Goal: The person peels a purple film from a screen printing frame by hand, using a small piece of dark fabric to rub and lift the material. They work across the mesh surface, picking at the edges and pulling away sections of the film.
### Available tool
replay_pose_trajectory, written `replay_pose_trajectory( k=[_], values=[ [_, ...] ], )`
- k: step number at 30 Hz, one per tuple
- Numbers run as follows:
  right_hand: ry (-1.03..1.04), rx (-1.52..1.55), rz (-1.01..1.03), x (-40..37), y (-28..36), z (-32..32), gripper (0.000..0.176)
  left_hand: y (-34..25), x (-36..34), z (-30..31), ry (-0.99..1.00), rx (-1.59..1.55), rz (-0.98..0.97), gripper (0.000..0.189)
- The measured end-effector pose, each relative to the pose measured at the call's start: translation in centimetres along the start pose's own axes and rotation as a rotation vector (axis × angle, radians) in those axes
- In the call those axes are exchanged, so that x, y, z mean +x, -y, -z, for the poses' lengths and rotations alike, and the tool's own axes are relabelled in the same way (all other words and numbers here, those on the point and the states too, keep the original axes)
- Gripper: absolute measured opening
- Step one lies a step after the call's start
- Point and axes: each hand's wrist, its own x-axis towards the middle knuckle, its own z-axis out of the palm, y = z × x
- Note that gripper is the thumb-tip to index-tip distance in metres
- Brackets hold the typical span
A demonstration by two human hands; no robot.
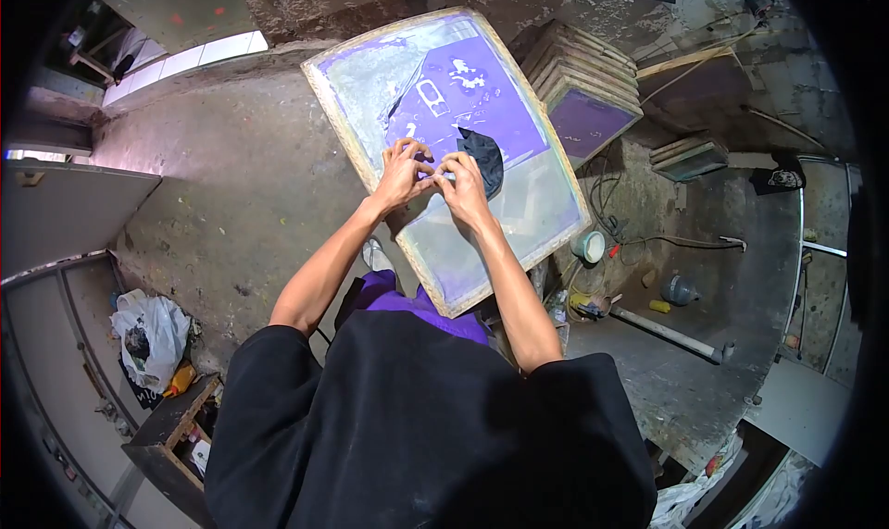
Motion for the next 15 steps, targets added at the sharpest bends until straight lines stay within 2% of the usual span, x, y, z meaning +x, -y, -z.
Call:
replay_pose_trajectory(
  k=[4, 7, 12, 15],
  values=[
    [-0.075, 0.021, -0.070, -1.0, 0.3, 0.4, 0.020, -0.2, 0.5, -0.3, -0.074, -0.064, 0.089, 0.024],
    [-0.052, -0.117, -0.130, -1.8, 0.5, 0.2, 0.026, -0.7, 0.7, 0.5, -0.121, -0.081, 0.125, 0.020],
    [-0.023, -0.110, -0.133, -1.7, 0.9, -0.7, 0.029, -0.3, 0.6, 2.3, -0.056, -0.270, 0.244, 0.020],
    [-0.044, -0.146, -0.042, -2.1, 1.6, -1.8, 0.026, -0.3, 0.5, 3.0, -0.042, -0.300, 0.293, 0.020]
  ],
)
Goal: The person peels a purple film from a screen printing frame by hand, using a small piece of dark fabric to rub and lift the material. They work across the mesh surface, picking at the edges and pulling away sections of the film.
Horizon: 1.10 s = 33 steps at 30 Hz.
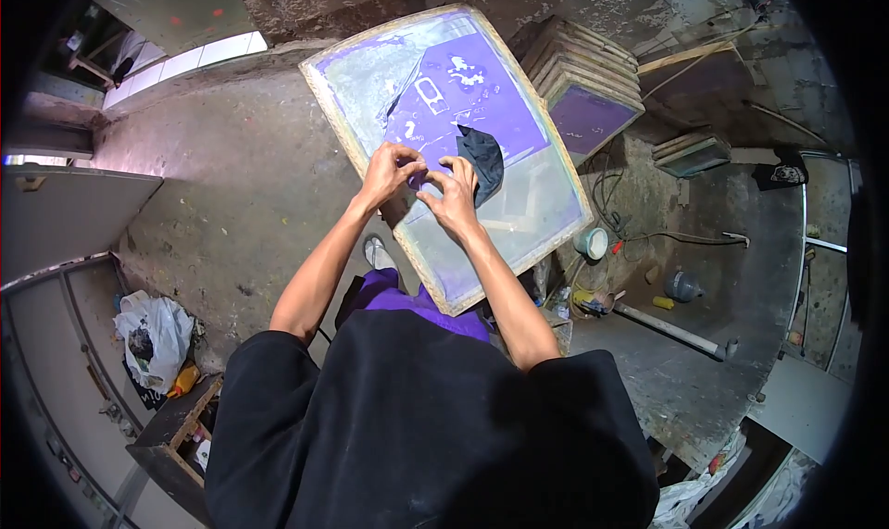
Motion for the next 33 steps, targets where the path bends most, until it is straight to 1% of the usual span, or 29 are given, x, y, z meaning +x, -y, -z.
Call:
replay_pose_trajectory(
  k=[1, 4, 5, 8, 9, 12, 16, 21, 24, 29, 32, 33],
  values=[
    [0.001, 0.003, 0.002, 0.0, 0.2, -0.3, 0.026, -0.2, 0.0, 0.1, -0.002, 0.002, 0.002, 0.020],
    [-0.042, 0.028, -0.051, -0.1, 0.1, -1.8, 0.020, -1.9, -0.3, 0.7, 0.006, -0.115, 0.168, 0.020],
    [-0.042, 0.031, -0.052, -0.2, 0.1, -1.9, 0.020, -2.0, -0.5, 0.9, 0.007, -0.113, 0.170, 0.020],
    [-0.045, 0.038, -0.038, -0.1, 0.0, -2.1, 0.016, -2.3, -1.0, 1.6, -0.014, 0.132, 0.071, 0.020],
    [-0.045, 0.039, -0.038, 0.0, -0.1, -2.2, 0.016, -2.2, -1.2, 1.9, -0.014, 0.134, 0.072, 0.020],
    [-0.025, 0.071, -0.052, 0.4, -0.2, -2.0, 0.012, -1.6, -2.1, 2.3, 0.073, 0.312, -0.290, 0.021],
    [-0.006, 0.074, -0.092, 0.6, -0.1, -1.7, 0.011, -1.1, -2.9, 1.9, 0.123, 0.387, -0.292, 0.024],
    [-0.013, 0.063, -0.087, 0.9, -0.4, -1.5, 0.009, -0.4, -2.8, 0.9, 0.082, 0.425, -0.346, 0.021],
    [-0.011, 0.057, -0.103, 0.8, -0.5, -1.3, 0.010, -0.7, -2.6, 0.9, 0.126, 0.436, -0.316, 0.018],
    [-0.027, 0.066, -0.081, 0.6, -0.6, -1.5, 0.016, -0.1, -2.1, 0.3, 0.114, 0.433, -0.336, 0.017],
    [-0.049, -0.017, 0.070, -0.3, 0.4, -0.8, 0.022, -0.1, -1.8, 0.3, 0.109, 0.468, -0.322, 0.018],
    [-0.049, -0.017, 0.069, -0.4, 0.5, -1.1, 0.022, -0.1, -1.7, 0.4, 0.110, 0.468, -0.322, 0.018]
  ],
)
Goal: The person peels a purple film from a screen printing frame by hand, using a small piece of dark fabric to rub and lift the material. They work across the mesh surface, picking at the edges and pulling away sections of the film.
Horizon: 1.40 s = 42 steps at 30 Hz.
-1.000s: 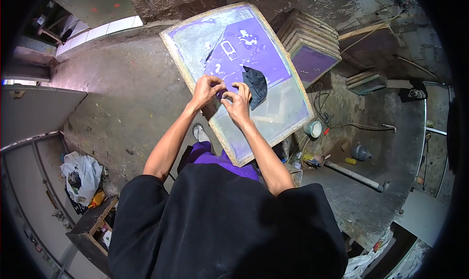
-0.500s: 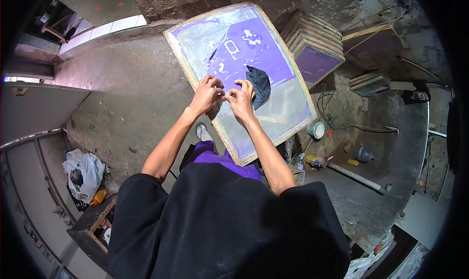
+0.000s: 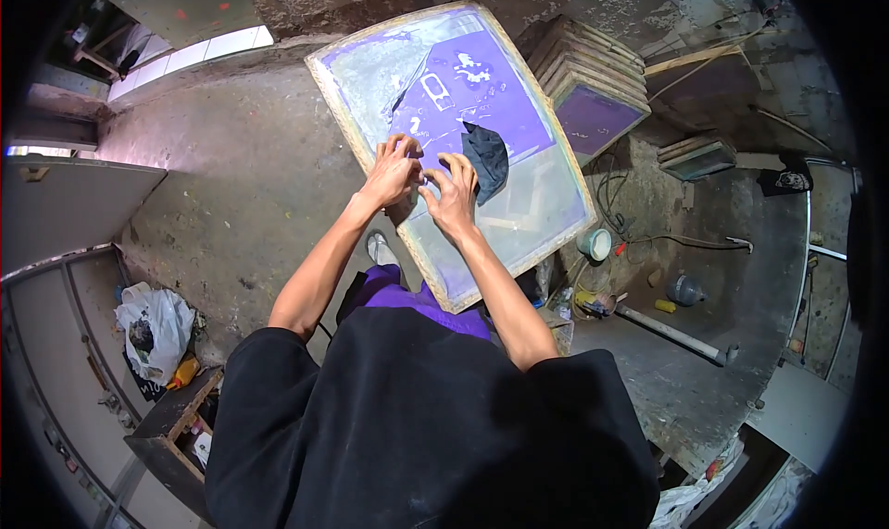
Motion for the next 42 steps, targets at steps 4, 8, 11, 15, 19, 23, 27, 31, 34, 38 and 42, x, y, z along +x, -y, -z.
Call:
replay_pose_trajectory(
  k=[4, 8, 11, 15, 19, 23, 27, 31, 34, 38, 42],
  values=[
    [-0.075, -0.001, -0.074, -0.7, -0.1, -1.4, 0.017, 0.0, 0.1, 0.1, 0.051, 0.015, 0.054, 0.019],
    [-0.064, 0.019, -0.070, -0.2, -0.8, -1.7, 0.015, 0.3, 0.2, 0.4, 0.057, -0.024, 0.109, 0.024],
    [-0.010, 0.039, -0.091, 0.2, -1.1, -1.3, 0.011, 0.9, 0.1, 0.7, 0.010, -0.102, 0.064, 0.030],
    [-0.002, 0.033, -0.107, 0.8, -1.1, -0.8, 0.013, 0.1, -0.2, 1.6, 0.040, -0.034, -0.003, 0.026],
    [0.008, 0.044, -0.155, 1.4, -1.4, -0.6, 0.015, 0.3, 0.1, 0.6, -0.003, 0.000, -0.010, 0.020],
    [-0.001, 0.037, -0.151, 1.4, -1.2, -0.3, 0.018, 0.8, 0.7, 0.1, -0.016, 0.038, -0.047, 0.014],
    [-0.020, 0.013, -0.092, 0.2, -0.4, -0.1, 0.020, 1.0, 1.0, 0.2, -0.016, 0.030, -0.073, 0.015],
    [-0.070, 0.004, -0.141, -0.5, -0.1, -1.4, 0.022, 0.8, 1.1, 0.6, 0.051, -0.018, -0.044, 0.018],
    [-0.063, -0.055, -0.115, -0.5, 0.1, -1.2, 0.021, 0.6, 0.8, 0.8, 0.053, -0.035, -0.041, 0.019],
    [-0.060, -0.130, -0.063, -0.4, 0.5, -1.2, 0.020, 0.6, 0.6, 0.9, 0.041, -0.052, -0.031, 0.019],
    [-0.075, -0.150, -0.042, -0.5, 1.0, -1.5, 0.019, 0.9, 0.3, 0.6, 0.033, -0.069, -0.025, 0.019]
  ],
)
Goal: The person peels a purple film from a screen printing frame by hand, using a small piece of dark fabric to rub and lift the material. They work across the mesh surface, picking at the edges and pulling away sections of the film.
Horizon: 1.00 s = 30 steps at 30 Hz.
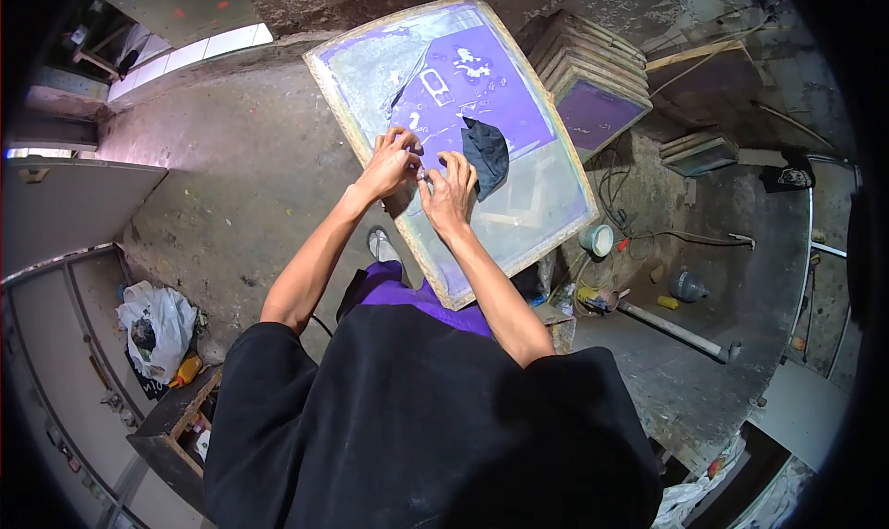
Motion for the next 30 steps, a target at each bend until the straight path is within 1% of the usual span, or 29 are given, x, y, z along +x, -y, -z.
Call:
replay_pose_trajectory(
  k=[6, 9, 10, 13, 18, 22, 25, 26, 29, 30],
  values=[
    [0.009, -0.050, -0.017, -0.5, 0.4, -1.0, 0.018, 0.7, -0.3, -0.5, -0.012, -0.016, -0.001, 0.019],
    [0.026, -0.162, 0.068, -0.5, 0.0, -1.6, 0.022, 0.9, -0.3, -0.6, 0.005, 0.011, 0.007, 0.021],
    [0.027, -0.162, 0.069, -0.5, -0.1, -1.8, 0.022, 0.9, -0.3, -0.5, 0.004, 0.010, 0.009, 0.021],
    [0.003, -0.301, 0.154, -0.6, -0.7, -2.6, 0.031, 0.5, -0.3, -0.1, 0.011, -0.010, 0.019, 0.024],
    [0.004, -0.336, 0.223, -0.1, -1.6, -2.5, 0.031, -0.3, -0.2, 0.5, 0.025, 0.000, 0.009, 0.024],
    [0.034, -0.239, 0.186, 0.2, -1.7, -1.4, 0.027, -0.3, 0.0, 0.3, 0.060, 0.037, -0.046, 0.024],
    [0.044, 0.027, 0.041, 0.0, -1.7, -0.4, 0.020, 0.1, -0.2, -0.4, 0.007, 0.131, -0.142, 0.022],
    [0.045, 0.027, 0.041, -0.1, -1.7, -0.2, 0.020, 0.1, -0.3, -0.5, 0.007, 0.131, -0.141, 0.022],
    [0.012, 0.087, -0.096, -0.5, -1.9, 0.4, 0.018, 0.1, -0.5, -0.9, 0.011, 0.083, -0.128, 0.021],
    [0.012, 0.086, -0.099, -0.6, -1.6, 0.5, 0.018, 0.1, -0.5, -0.9, 0.013, 0.081, -0.129, 0.021]
  ],
)
